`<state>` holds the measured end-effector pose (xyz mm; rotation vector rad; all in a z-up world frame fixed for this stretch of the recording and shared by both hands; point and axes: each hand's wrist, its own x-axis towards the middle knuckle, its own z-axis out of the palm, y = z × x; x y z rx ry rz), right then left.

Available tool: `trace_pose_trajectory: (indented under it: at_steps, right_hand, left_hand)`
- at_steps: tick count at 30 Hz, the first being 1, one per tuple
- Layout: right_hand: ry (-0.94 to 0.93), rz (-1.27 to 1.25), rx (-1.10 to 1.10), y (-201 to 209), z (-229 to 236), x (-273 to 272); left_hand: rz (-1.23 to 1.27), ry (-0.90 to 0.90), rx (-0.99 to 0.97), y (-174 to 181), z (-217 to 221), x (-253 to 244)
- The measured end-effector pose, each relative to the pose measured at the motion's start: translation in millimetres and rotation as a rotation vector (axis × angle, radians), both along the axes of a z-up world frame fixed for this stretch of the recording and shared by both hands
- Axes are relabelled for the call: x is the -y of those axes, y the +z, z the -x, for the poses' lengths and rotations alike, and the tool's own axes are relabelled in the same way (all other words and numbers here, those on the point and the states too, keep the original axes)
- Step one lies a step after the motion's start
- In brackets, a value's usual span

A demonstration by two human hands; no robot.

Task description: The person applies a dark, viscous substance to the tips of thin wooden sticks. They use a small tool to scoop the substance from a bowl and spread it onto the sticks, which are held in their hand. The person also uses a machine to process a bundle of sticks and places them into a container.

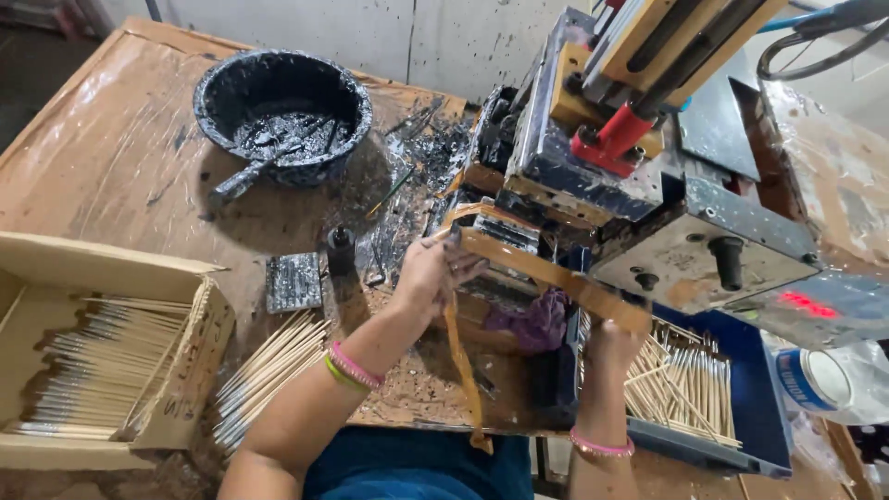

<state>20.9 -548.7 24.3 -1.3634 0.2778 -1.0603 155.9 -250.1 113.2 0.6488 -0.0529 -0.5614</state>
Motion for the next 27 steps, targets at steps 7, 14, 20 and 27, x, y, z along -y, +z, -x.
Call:
trace_pose_trajectory:
  at_steps: [7, 14, 20, 27]
  right_hand:
    - [0.13, -0.274, 0.076, -82, -63, 94]
    - [0.196, -0.459, 0.046, -34, -47, 55]
    - [0.073, -0.479, 0.054, -1, -52, 38]
    - [0.207, -0.497, 0.064, -30, -61, 56]
  left_hand:
    - [0.038, 0.031, -0.083, -21, -67, 49]
    - [0.085, -0.119, -0.364, 82, -12, 49]
    - [0.358, -0.19, -0.409, 54, -20, 50]
    - [0.166, 0.024, -0.2, -30, -71, 53]
